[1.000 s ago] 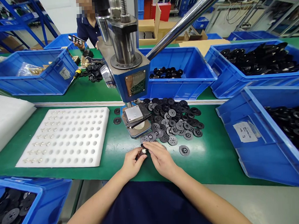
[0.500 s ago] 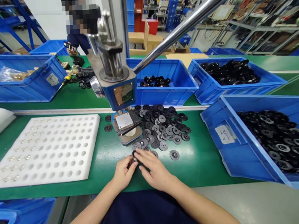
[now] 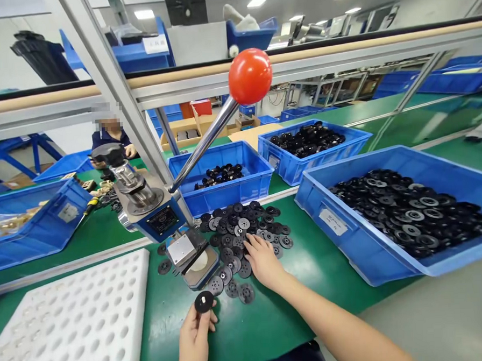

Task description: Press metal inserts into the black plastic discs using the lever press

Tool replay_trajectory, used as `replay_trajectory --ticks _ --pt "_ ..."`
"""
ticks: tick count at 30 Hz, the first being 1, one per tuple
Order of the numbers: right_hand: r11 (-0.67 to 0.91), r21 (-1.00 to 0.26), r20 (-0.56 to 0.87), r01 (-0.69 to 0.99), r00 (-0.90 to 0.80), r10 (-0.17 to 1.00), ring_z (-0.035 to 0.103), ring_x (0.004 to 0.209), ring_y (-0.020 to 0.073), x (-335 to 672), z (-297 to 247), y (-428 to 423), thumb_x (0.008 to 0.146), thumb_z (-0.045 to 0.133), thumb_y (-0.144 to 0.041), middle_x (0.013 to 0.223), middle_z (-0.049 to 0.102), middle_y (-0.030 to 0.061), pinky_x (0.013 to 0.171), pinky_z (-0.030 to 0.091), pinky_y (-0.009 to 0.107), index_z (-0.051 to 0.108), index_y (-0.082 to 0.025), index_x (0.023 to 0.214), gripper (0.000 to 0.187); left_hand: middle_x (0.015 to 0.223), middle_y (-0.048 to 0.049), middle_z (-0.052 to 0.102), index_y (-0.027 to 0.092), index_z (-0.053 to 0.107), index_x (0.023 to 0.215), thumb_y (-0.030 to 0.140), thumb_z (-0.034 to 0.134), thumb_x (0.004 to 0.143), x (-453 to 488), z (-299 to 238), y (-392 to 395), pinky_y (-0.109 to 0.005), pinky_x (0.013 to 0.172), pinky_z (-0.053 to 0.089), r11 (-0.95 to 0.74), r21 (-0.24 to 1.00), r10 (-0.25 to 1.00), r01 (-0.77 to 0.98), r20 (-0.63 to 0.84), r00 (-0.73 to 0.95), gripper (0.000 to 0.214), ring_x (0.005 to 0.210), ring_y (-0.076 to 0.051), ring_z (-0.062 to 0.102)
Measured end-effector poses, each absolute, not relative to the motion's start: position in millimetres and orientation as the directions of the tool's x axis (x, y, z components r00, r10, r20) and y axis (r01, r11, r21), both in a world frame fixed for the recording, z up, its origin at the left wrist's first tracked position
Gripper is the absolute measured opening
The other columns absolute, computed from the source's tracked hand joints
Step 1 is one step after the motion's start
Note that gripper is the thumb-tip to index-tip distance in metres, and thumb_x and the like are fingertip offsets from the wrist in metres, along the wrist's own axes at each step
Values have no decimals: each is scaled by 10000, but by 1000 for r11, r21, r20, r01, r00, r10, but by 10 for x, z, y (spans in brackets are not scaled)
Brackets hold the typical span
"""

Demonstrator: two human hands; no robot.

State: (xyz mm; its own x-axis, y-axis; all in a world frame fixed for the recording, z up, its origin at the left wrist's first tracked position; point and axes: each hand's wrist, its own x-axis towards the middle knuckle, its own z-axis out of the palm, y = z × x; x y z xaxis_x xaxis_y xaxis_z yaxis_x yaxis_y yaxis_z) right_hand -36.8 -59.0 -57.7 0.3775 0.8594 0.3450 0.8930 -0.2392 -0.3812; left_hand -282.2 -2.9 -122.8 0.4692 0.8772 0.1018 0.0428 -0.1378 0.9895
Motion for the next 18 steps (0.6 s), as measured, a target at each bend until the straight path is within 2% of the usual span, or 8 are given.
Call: replay_trajectory --ticks 2,5,10,13,15,18 --pt "-236 -367 342 900 366 865 494 1305 328 -232 -595 -541 893 476 -95 1434 549 164 1061 423 553 638 -143 1293 435 721 -51 673 165 722 972 620 612 854 -2832 -1218 2 -274 589 513 -79 997 888 0 70 454 483 596 -166 592" --pt "-230 -381 384 896 379 842 555 1198 301 -114 -594 -487 898 496 -110 1344 621 158 980 480 476 671 -150 1243 389 706 -58 670 139 728 947 638 651 815 -2840 -1219 56 -268 589 508 0 998 890 -67 30 455 522 588 -157 579" --pt "-211 -415 458 885 404 792 620 1020 278 -4 -514 -416 912 513 -158 1085 732 119 883 496 443 734 -182 1037 255 787 -85 719 130 724 969 606 743 746 -2833 -1282 151 -250 554 479 106 985 889 -136 -32 457 525 565 -135 558" --pt "-167 -435 499 885 391 774 642 979 236 -80 -476 -496 954 460 -202 1024 737 101 895 504 409 713 -186 1053 272 893 -111 745 135 722 961 591 820 649 -2821 -1304 155 -249 522 471 138 982 904 -128 -72 421 561 568 -136 565" --pt "-129 -442 504 888 364 783 661 944 206 -222 -489 -630 967 448 -226 1008 738 83 872 525 366 700 -197 1080 278 833 -99 740 131 729 934 598 822 635 -2816 -1298 126 -247 510 462 128 988 911 -85 -83 403 562 545 -133 552" --pt "-38 -480 470 877 293 833 683 892 186 -485 -575 -897 970 453 -238 979 740 61 819 553 327 688 -224 1106 272 700 -61 703 129 743 920 593 769 704 -2816 -1283 73 -243 519 456 71 997 908 -18 -57 415 512 513 -123 525"
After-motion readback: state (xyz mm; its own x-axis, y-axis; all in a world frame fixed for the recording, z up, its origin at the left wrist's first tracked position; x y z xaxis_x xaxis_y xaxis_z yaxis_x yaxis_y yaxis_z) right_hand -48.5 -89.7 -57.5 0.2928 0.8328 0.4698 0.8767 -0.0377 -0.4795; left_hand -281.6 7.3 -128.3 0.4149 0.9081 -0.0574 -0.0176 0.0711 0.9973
